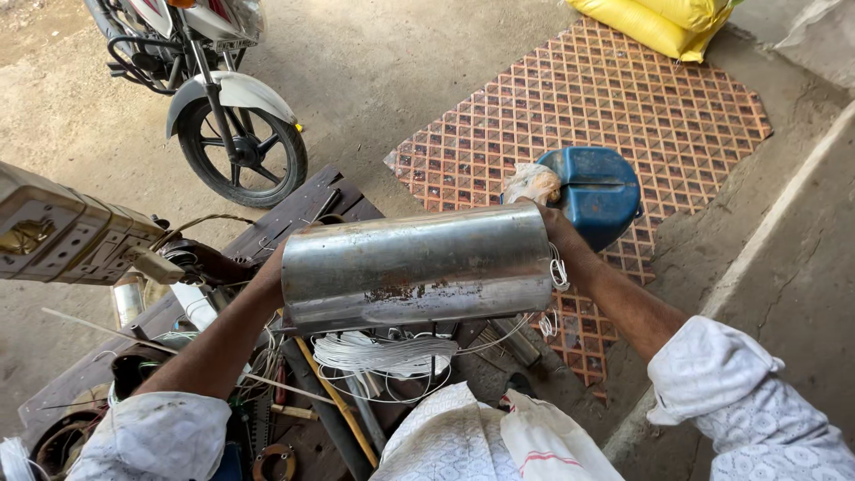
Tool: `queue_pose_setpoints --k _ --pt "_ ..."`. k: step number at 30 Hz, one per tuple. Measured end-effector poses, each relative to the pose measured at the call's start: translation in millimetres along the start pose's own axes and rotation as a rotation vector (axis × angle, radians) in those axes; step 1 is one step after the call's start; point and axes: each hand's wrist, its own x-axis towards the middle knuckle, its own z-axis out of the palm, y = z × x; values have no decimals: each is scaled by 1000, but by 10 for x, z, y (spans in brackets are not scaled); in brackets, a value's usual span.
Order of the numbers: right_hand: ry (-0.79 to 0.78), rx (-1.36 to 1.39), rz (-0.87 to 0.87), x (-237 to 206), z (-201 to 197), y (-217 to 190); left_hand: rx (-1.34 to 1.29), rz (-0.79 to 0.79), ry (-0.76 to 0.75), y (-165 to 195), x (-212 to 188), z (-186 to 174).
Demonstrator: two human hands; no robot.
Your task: The person sits at an outdoor workbench and works with a metal drum filled with coiled wire, reaching inside to pull and arrange the wire loops. They use a long wooden stick to draw wire out of the drum, hammer a wooden dowel, and handle a white plastic strip.
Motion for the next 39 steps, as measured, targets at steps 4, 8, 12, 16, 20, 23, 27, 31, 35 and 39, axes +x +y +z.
queue_pose_setpoints --k 4,8,12,16,20,23,27,31,35,39 --pt "-101 -55 -132 50 1 4 -104 -207 232 -63 13 21" --pt "-69 -152 -171 96 52 -18 -61 -180 263 -245 10 -8" --pt "62 -32 13 100 141 -87 -446 -231 308 -363 -13 11" --pt "-43 -85 -108 97 158 -122 262 -178 394 -286 -103 74" --pt "-98 -654 -442 174 122 -94 509 -343 394 -171 -121 144" --pt "-93 -706 -435 277 93 -63 540 -315 433 -151 -95 180" --pt "-196 161 -105 411 -10 -3 98 -247 466 -165 -167 171" --pt "-155 188 28 518 -245 153 -80 -68 287 -165 -240 194" --pt "-219 111 -222 700 -411 383 -200 22 196 -73 -210 225" --pt "-129 292 -231 655 -494 563 -233 218 28 92 -140 262"
